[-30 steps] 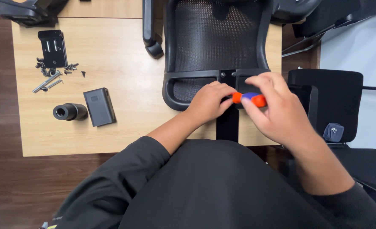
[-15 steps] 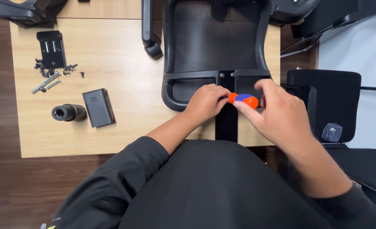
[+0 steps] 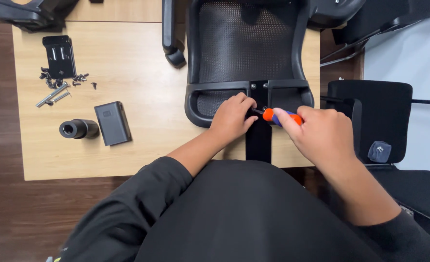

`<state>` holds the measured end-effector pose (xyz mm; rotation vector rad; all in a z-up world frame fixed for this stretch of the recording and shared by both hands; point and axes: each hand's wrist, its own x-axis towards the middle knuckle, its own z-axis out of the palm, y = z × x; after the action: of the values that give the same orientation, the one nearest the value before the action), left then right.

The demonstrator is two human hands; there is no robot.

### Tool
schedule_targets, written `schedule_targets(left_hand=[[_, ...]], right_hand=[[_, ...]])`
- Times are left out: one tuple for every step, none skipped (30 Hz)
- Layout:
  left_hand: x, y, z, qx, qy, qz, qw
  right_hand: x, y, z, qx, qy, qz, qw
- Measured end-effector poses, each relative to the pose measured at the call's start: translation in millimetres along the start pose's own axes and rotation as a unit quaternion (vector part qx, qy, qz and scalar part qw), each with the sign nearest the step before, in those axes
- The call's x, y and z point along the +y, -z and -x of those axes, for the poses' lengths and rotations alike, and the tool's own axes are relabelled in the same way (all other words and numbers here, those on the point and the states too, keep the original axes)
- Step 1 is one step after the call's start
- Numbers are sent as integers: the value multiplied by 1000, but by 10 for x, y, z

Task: The person assembles an office chair on a table. They position the mesh backrest, align a mounting bracket against it, and use a screwdriver to drive screws into the bracket, picking screws from the table and tightening them one by one before setting the screwdriver down.

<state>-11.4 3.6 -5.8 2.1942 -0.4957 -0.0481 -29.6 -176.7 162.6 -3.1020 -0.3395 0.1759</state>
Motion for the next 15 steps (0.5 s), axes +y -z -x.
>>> schedule_targets(left_hand=[[3, -10, -13, 0, -1, 1, 1000], [4, -19, -13, 11, -13, 2, 1000], [3, -26, -12, 22, -25, 4, 999], [-12, -46, -22, 23, -24, 4, 999], [-26, -66, -33, 31, -34, -1, 999], [-38, -86, -45, 37, -45, -6, 998], [-61, -100, -53, 38, -45, -6, 998], [-80, -118, -61, 45, -59, -13, 997], [-99, -139, -72, 51, -73, -20, 996], [-107, -138, -76, 51, -73, -20, 996], [-117, -137, -81, 58, -94, -25, 994], [-128, -134, -72, 64, -114, -31, 991], [-128, -134, -63, 63, -113, -31, 991], [-129, -133, -61, 63, -109, -30, 992], [-128, -133, -60, 64, -104, -28, 992]], right_hand=[[2, -6, -3, 0, -1, 1, 1000], [-2, -16, -7, -2, -17, -8, 1000], [-9, -26, -11, -4, -33, -17, 999], [-31, -10, -21, -5, -31, -17, 999], [-53, 6, -31, -31, -52, -20, 998], [-74, 24, -40, -57, -74, -23, 995], [-85, 47, -36, -56, -73, -23, 995], [-92, 70, -26, -75, -92, -19, 993], [-97, 93, -18, -94, -112, -15, 989], [-74, 121, 5, -94, -112, -14, 989], [-51, 147, 27, -26, -52, -61, 996], [-33, 170, 53, 43, 9, -107, 993], [-33, 209, 61, 42, 9, -108, 993], [-32, 251, 67, 29, 75, -132, 988], [-29, 293, 72, 17, 141, -156, 978]])
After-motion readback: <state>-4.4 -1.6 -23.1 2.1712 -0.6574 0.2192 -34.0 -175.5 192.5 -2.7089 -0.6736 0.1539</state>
